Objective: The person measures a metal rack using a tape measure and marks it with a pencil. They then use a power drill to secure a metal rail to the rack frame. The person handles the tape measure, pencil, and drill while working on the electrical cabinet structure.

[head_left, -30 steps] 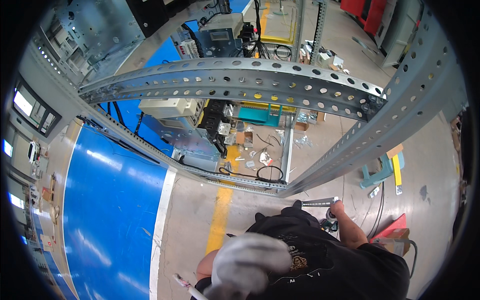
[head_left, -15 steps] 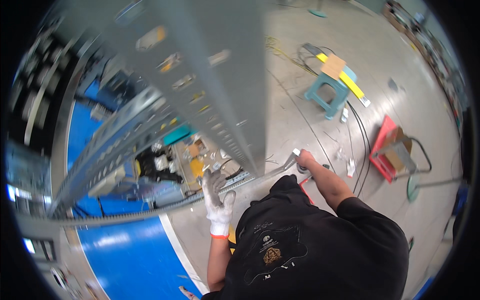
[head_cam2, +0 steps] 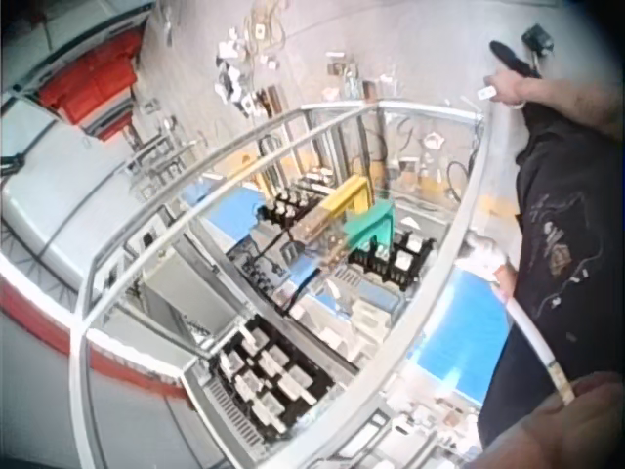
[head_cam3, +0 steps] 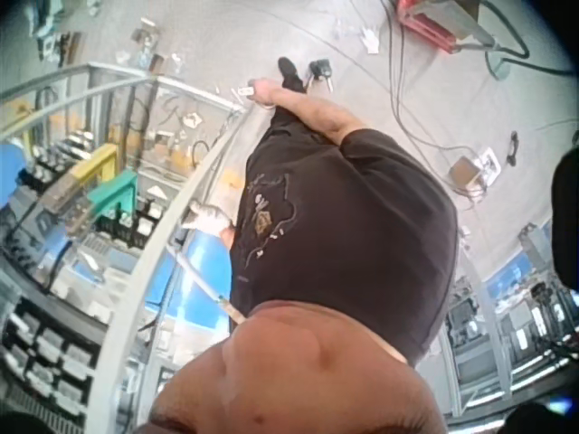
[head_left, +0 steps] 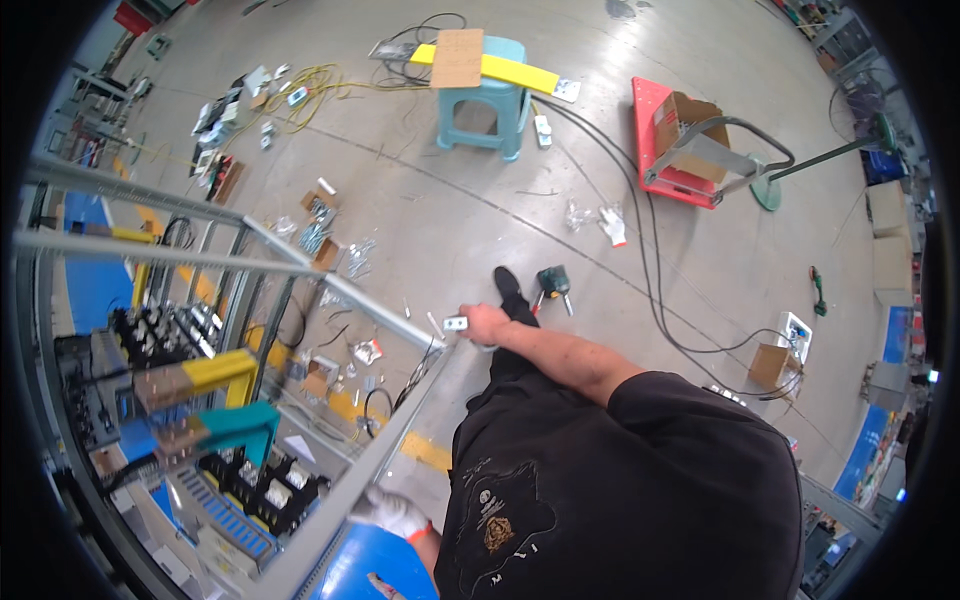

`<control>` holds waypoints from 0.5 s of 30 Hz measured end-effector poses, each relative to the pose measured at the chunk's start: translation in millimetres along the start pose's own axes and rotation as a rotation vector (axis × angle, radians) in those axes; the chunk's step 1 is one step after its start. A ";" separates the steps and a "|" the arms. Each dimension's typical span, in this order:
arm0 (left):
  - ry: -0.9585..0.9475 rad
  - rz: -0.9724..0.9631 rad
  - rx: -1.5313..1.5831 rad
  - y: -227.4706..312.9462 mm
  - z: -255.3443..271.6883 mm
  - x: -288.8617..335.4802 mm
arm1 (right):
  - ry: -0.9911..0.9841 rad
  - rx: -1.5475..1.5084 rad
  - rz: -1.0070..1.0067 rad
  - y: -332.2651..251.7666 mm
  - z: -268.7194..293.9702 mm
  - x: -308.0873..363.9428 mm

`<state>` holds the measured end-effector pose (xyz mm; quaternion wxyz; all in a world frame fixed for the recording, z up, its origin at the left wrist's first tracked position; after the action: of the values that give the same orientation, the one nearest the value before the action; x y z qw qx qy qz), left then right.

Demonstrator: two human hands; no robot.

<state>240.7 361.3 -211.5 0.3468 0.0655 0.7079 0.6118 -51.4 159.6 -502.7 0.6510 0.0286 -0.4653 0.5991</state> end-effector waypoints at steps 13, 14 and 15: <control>0.023 -0.106 -0.365 -37.4 -261.4 -94.7 | -0.226 0.153 0.311 -46.2 118.5 -106.5; 0.042 -0.108 -0.383 -39.8 -262.5 -104.7 | -0.203 0.139 0.316 -54.9 130.2 -118.0; 0.084 -0.095 -0.410 -44.8 -250.3 -107.6 | -0.200 0.139 0.329 -62.7 136.6 -129.2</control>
<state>193.4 89.4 -205.4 0.3514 -0.0656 0.5847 0.7282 -59.4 -36.5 -475.5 0.4911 0.0565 -0.4836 0.7223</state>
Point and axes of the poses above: each hand's wrist, its own x-axis away from the middle knuckle, its own z-axis out of the back of the hand, y = z × x, the point moved 10 cm from there along -x, towards the middle knuckle, and after that the axes turned 7 degrees about -z, right-handed, at the moved point
